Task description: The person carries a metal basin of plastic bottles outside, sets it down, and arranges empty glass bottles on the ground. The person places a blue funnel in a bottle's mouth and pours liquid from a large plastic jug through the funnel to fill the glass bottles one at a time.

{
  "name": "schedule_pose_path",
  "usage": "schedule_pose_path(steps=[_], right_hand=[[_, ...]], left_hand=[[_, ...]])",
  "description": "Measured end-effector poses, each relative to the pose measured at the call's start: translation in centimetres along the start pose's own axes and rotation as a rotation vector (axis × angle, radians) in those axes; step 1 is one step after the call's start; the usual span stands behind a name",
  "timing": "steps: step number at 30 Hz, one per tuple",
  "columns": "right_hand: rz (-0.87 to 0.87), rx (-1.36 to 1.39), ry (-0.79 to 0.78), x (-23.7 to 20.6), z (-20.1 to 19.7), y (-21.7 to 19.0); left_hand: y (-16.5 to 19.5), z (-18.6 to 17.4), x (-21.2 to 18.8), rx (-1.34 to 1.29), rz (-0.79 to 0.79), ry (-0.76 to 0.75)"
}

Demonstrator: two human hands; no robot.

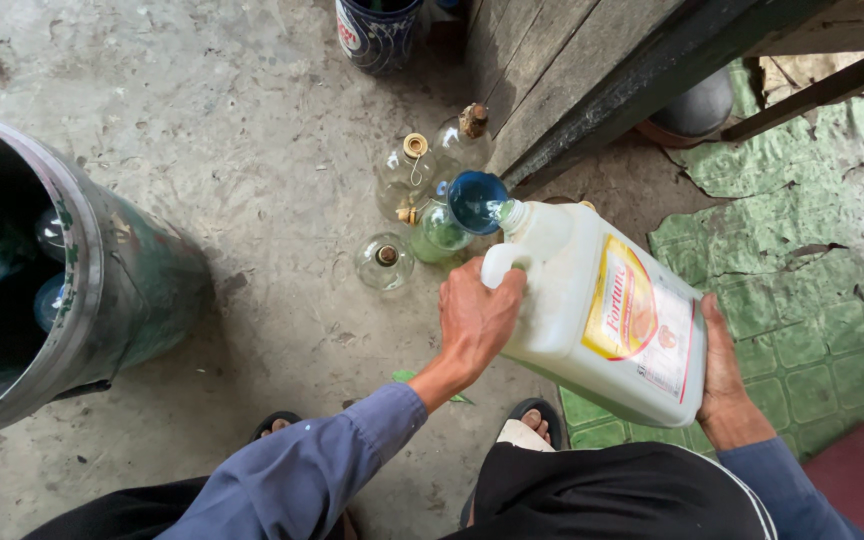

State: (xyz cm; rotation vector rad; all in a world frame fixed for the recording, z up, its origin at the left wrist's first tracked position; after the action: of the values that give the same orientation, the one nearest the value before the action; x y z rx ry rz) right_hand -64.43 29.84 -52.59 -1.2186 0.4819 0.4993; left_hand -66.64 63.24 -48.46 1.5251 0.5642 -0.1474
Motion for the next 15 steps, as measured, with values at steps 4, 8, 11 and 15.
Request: schedule_pose_path(steps=[4,8,11,15], right_hand=[[0.003,-0.004,0.01,0.01,0.05,-0.03],[0.003,0.007,0.002,-0.06,0.27,-0.09],[-0.004,-0.025,-0.003,-0.18,0.46,-0.2],[-0.003,-0.023,-0.002,-0.22,0.69,-0.26]], left_hand=[[0.05,-0.01,0.0,-0.006,-0.001,-0.008],[0.09,-0.08,-0.02,-0.007,-0.004,-0.018],[0.09,-0.09,0.02,-0.002,-0.005,-0.026],[0.06,-0.11,0.1,0.012,0.014,-0.003]])
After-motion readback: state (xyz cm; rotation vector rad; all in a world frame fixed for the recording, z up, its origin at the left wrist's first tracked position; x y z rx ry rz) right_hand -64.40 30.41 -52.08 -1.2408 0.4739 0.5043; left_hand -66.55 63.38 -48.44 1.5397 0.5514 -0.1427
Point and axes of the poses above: each hand's wrist, its own x-axis towards the middle knuckle, its own z-axis out of the palm, y = z × x, the point moved 3 cm from there along x, towards the middle knuckle, and after that the axes turned 4 degrees about -y, right-handed, at the moved point
